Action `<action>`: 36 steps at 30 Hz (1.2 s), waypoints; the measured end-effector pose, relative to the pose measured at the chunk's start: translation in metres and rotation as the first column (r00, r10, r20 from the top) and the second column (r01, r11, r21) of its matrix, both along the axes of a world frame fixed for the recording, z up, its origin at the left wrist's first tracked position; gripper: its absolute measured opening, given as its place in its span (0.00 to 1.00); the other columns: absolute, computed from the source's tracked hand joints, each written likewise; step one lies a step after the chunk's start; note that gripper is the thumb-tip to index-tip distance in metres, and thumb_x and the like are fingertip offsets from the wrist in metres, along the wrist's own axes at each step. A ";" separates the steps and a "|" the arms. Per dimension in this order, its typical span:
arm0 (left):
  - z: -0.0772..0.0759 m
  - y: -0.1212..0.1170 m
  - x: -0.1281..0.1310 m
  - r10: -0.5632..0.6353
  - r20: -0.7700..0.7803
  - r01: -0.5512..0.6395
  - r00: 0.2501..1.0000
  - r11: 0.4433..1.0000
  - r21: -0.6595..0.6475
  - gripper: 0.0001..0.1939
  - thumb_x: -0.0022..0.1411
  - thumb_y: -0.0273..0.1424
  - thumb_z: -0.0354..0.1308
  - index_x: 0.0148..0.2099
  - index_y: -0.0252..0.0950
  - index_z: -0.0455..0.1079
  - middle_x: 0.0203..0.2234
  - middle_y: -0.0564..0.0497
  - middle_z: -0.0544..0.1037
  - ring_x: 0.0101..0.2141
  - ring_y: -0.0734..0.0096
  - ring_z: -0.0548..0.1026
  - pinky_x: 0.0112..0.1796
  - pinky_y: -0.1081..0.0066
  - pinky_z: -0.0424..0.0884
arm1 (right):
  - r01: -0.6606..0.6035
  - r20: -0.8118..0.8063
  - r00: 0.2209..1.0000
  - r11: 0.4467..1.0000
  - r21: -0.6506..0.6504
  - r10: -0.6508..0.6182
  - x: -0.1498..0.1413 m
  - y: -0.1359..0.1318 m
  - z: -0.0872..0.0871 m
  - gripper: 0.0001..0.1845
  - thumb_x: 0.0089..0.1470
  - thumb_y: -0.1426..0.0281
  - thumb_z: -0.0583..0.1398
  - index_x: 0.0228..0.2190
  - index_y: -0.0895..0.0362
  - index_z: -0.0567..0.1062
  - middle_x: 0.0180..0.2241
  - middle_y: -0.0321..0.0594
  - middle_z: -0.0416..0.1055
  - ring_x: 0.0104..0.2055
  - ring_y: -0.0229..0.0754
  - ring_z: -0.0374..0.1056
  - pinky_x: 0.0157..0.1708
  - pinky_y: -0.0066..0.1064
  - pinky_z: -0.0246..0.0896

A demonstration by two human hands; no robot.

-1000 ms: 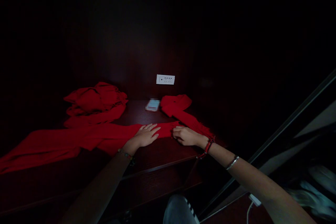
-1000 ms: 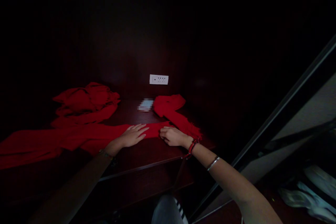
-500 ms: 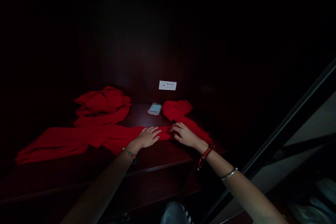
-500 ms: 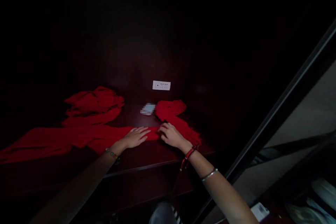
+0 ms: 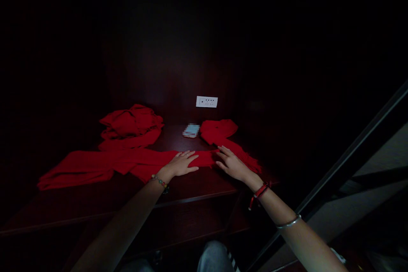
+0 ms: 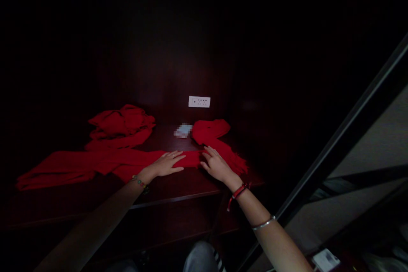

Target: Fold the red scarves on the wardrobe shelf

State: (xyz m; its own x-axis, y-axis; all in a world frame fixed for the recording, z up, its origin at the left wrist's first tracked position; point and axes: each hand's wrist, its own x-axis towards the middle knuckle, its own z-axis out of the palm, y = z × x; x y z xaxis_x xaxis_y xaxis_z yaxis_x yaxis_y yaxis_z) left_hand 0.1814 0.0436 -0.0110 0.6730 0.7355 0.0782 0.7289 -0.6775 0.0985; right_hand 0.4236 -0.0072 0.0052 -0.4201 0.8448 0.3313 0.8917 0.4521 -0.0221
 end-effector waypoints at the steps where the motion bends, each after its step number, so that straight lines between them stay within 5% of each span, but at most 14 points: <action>1: 0.001 0.000 0.000 0.003 0.012 -0.003 1.000 1.000 0.004 0.32 0.58 0.52 0.39 0.60 0.44 0.48 0.60 0.47 0.48 0.58 0.59 0.47 0.53 0.57 0.46 | -0.036 -0.039 0.999 0.999 0.005 0.036 -0.008 0.004 0.003 0.24 0.56 0.63 0.48 0.50 0.64 0.63 0.56 0.52 0.51 0.59 0.45 0.44 0.56 0.37 0.42; 5: -0.002 0.002 0.001 0.092 0.064 -0.092 0.994 0.996 0.002 0.26 0.64 0.44 0.29 0.60 0.42 0.49 0.58 0.46 0.52 0.57 0.64 0.50 0.53 0.59 0.46 | -0.042 -0.092 0.995 0.992 -0.116 0.031 -0.038 0.038 0.011 0.22 0.56 0.67 0.49 0.49 0.67 0.64 0.52 0.55 0.59 0.55 0.44 0.52 0.54 0.32 0.46; 12: -0.012 0.008 0.002 0.158 -0.004 -0.157 0.987 0.986 0.059 0.26 0.63 0.42 0.32 0.61 0.38 0.47 0.57 0.43 0.54 0.56 0.59 0.51 0.53 0.56 0.45 | -0.003 0.013 1.000 0.887 -0.462 0.010 -0.052 0.097 0.014 0.20 0.47 0.68 0.59 0.43 0.62 0.69 0.44 0.50 0.68 0.45 0.45 0.65 0.41 0.28 0.59; 17: 0.010 0.024 0.005 0.170 -0.078 -0.177 0.982 0.980 -0.088 0.34 0.57 0.48 0.42 0.61 0.35 0.47 0.56 0.39 0.56 0.54 0.55 0.55 0.49 0.57 0.52 | 0.013 0.039 0.999 0.838 -0.545 0.009 -0.054 0.108 0.018 0.13 0.40 0.72 0.62 0.33 0.62 0.73 0.32 0.43 0.72 0.30 0.38 0.67 0.27 0.24 0.59; 20: 0.034 0.038 0.001 0.137 -0.104 -0.153 0.985 0.975 -0.161 0.34 0.51 0.47 0.50 0.57 0.35 0.55 0.52 0.40 0.63 0.49 0.56 0.63 0.45 0.64 0.58 | -0.028 0.000 0.999 0.851 -0.524 0.033 -0.054 0.102 0.024 0.14 0.38 0.75 0.61 0.33 0.61 0.71 0.31 0.38 0.71 0.29 0.35 0.64 0.25 0.22 0.56; 24: 0.055 0.048 -0.014 -0.018 -0.048 0.006 0.999 0.973 -0.230 0.17 0.51 0.40 0.52 0.40 0.35 0.68 0.34 0.50 0.74 0.33 0.69 0.70 0.32 0.76 0.62 | -0.123 -0.121 0.990 0.901 -0.416 0.079 -0.047 0.085 0.031 0.18 0.40 0.75 0.60 0.38 0.61 0.68 0.33 0.38 0.69 0.31 0.35 0.63 0.28 0.22 0.55; 29: 0.057 0.038 -0.026 -0.133 0.107 0.147 0.985 0.979 -0.138 0.13 0.54 0.38 0.52 0.37 0.35 0.69 0.31 0.53 0.74 0.32 0.72 0.69 0.33 0.77 0.60 | -0.290 -0.282 0.936 0.915 -0.281 0.210 -0.038 0.064 0.036 0.15 0.44 0.70 0.59 0.37 0.60 0.72 0.32 0.38 0.71 0.32 0.37 0.64 0.32 0.25 0.55; 36: 0.053 0.030 -0.024 -0.150 0.199 0.155 0.968 0.988 -0.010 0.15 0.62 0.37 0.44 0.39 0.36 0.70 0.36 0.51 0.75 0.36 0.71 0.70 0.40 0.75 0.60 | -0.237 -0.111 0.969 0.956 -0.172 0.220 -0.038 0.053 0.045 0.12 0.53 0.67 0.54 0.28 0.61 0.73 0.27 0.41 0.71 0.28 0.37 0.64 0.29 0.25 0.53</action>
State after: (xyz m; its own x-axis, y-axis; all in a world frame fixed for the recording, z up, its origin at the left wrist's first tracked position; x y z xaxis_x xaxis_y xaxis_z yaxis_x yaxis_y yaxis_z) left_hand 0.1571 0.0732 0.0421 0.7507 0.6286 0.2034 0.5815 -0.7747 0.2482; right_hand 0.3854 0.0457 0.0507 -0.5846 0.7794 0.2251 0.7558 0.6241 -0.1982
